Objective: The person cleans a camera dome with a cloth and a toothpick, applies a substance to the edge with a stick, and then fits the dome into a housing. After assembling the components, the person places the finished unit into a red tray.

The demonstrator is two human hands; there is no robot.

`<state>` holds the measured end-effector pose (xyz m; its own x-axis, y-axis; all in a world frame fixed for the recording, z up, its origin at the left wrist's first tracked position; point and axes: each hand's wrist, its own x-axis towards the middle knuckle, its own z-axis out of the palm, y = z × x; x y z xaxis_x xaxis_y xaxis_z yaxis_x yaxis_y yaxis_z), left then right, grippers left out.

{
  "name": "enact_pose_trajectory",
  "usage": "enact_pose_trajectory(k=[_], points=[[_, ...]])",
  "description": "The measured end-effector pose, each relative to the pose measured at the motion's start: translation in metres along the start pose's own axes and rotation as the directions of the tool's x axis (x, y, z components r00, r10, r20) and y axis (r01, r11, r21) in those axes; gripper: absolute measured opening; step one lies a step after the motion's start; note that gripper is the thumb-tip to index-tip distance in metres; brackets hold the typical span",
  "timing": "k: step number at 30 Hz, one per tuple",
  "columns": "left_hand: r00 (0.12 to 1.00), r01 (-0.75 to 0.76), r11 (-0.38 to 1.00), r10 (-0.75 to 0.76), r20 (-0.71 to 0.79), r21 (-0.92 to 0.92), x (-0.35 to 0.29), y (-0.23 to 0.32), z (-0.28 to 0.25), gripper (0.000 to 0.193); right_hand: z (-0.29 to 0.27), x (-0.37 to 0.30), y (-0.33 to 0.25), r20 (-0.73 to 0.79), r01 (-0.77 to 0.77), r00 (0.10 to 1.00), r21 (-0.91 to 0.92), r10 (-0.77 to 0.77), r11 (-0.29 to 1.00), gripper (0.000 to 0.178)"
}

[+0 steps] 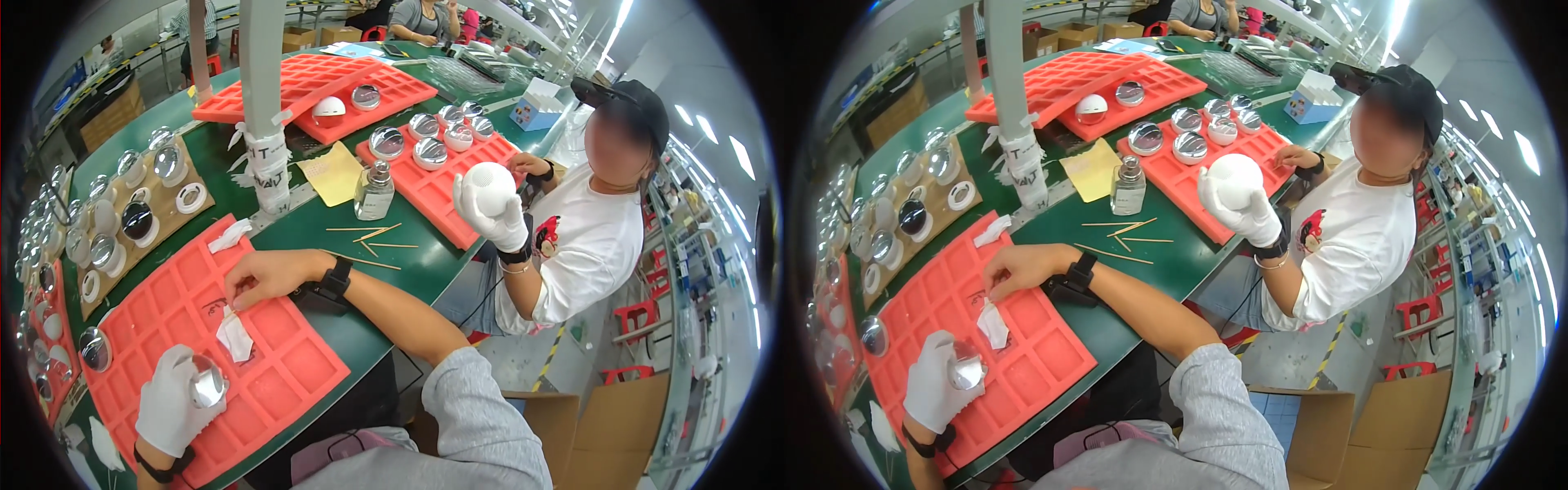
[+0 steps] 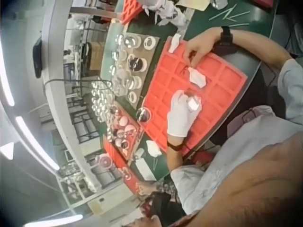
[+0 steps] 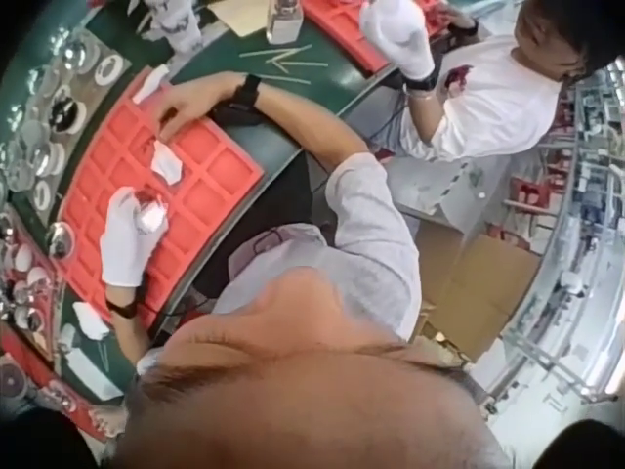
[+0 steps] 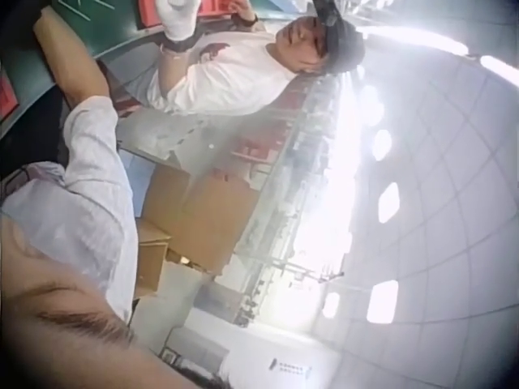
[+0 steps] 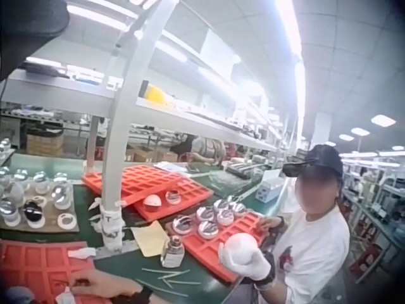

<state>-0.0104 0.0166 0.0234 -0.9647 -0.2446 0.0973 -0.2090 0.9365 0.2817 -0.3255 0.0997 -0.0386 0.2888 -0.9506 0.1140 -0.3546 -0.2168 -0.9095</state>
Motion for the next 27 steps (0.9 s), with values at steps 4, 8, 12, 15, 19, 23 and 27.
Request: enact_pose_trajectory(k=[4, 8, 12, 15, 19, 23, 27], points=[[0.998, 0.066, 0.994, -0.066, 0.002, -0.087, -0.001, -0.012, 0.009, 0.063, -0.003, 0.009, 0.002, -0.006, 0.009, 1.000, 0.022, -0.009, 1.000, 0.019], [0.993, -0.015, 0.999, 0.009, -0.118, -0.049, 0.002, -0.015, 0.016, 0.061, 0.003, 0.004, 0.007, -0.036, 0.023, 0.999, 0.025, -0.022, 0.999, 0.022], [0.983, -0.129, 0.989, 0.137, -0.123, 0.068, 0.006, -0.016, 0.014, 0.061, -0.002, 0.007, 0.006, -0.040, 0.040, 0.998, -0.026, -0.041, 0.999, 0.021], [0.981, -0.139, 0.983, 0.154, -0.122, 0.119, 0.000, -0.015, 0.015, 0.062, 0.000, 0.006, 0.005, -0.030, 0.042, 0.999, -0.047, -0.044, 0.998, 0.019], [0.990, -0.056, 0.997, 0.063, -0.129, 0.058, -0.004, -0.016, 0.020, 0.064, 0.001, 0.005, 0.004, -0.027, 0.041, 0.999, -0.065, -0.043, 0.997, 0.020], [0.989, -0.004, 0.997, -0.008, -0.150, -0.077, -0.006, -0.017, 0.020, 0.067, 0.002, 0.003, 0.004, -0.032, 0.039, 0.999, -0.074, -0.041, 0.997, 0.020], [0.985, -0.125, 0.985, 0.138, -0.106, 0.116, 0.000, -0.011, 0.009, 0.066, 0.005, 0.005, 0.005, -0.045, 0.045, 0.998, -0.070, -0.048, 0.997, 0.021]])
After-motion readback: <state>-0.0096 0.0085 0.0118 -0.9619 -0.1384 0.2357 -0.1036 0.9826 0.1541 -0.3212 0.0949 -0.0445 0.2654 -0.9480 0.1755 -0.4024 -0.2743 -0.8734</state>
